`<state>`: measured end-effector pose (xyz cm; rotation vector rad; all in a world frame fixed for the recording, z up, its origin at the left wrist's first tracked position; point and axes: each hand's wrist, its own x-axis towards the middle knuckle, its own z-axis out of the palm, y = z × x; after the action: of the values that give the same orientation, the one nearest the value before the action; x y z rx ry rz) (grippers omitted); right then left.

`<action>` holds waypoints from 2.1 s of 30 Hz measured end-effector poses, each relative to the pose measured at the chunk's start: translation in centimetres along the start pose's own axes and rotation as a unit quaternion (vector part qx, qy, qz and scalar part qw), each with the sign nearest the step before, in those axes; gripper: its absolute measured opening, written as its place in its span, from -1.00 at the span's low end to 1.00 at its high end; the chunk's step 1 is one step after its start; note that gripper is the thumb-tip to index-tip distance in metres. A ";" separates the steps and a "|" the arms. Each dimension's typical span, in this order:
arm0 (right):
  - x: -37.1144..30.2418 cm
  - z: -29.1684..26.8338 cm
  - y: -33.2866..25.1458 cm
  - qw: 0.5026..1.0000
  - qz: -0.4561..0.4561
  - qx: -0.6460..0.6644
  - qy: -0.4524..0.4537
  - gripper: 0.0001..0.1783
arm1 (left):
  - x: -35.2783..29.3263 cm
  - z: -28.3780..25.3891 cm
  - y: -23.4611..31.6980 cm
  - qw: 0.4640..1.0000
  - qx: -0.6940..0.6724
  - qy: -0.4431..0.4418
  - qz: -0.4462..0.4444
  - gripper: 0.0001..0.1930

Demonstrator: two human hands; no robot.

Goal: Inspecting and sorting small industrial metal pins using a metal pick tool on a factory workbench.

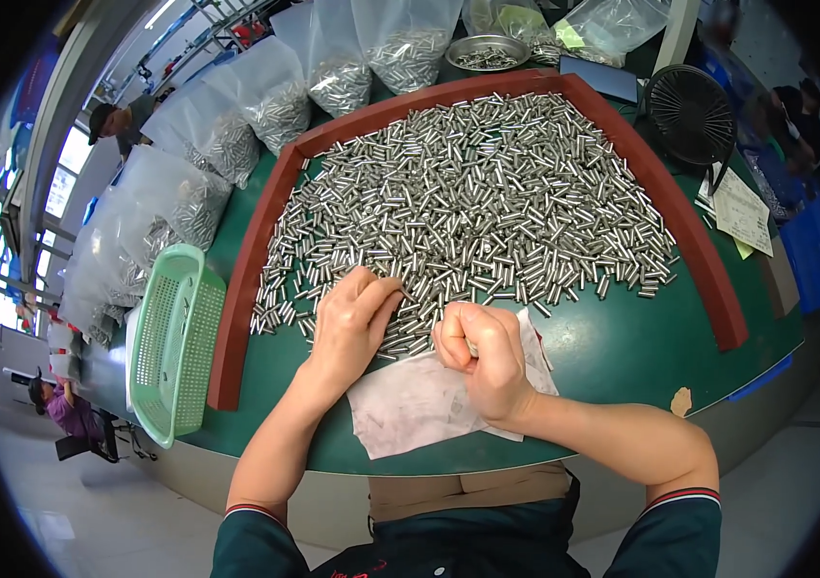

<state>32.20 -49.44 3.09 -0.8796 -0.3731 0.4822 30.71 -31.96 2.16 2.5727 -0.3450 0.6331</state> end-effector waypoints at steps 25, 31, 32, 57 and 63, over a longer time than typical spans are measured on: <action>-1.2 0.6 -0.5 0.887 -0.303 -0.279 -0.210 -0.79 | -1.5 -3.2 1.6 0.634 -0.681 -0.064 -0.360 -0.81; -0.6 0.0 -0.3 0.775 -0.420 -0.391 -0.263 -0.72 | -1.7 -3.4 1.9 0.631 -0.688 -0.066 -0.353 -0.86; -0.6 0.0 -0.1 0.767 -0.434 -0.391 -0.265 -0.69 | -1.6 -3.4 2.0 0.640 -0.679 -0.065 -0.353 -0.87; -0.2 -0.8 -0.1 0.775 -0.423 -0.406 -0.235 -0.68 | -0.3 -5.3 2.8 0.544 -0.717 -0.068 -0.430 -0.79; -0.1 -1.3 -0.7 0.775 -0.411 -0.425 -0.222 -0.68 | -0.2 -5.4 2.6 0.543 -0.719 -0.062 -0.430 -0.82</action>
<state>32.96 -50.67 2.86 -1.3442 -1.4204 -0.3757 27.60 -31.54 7.30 0.8492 0.3210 -0.2555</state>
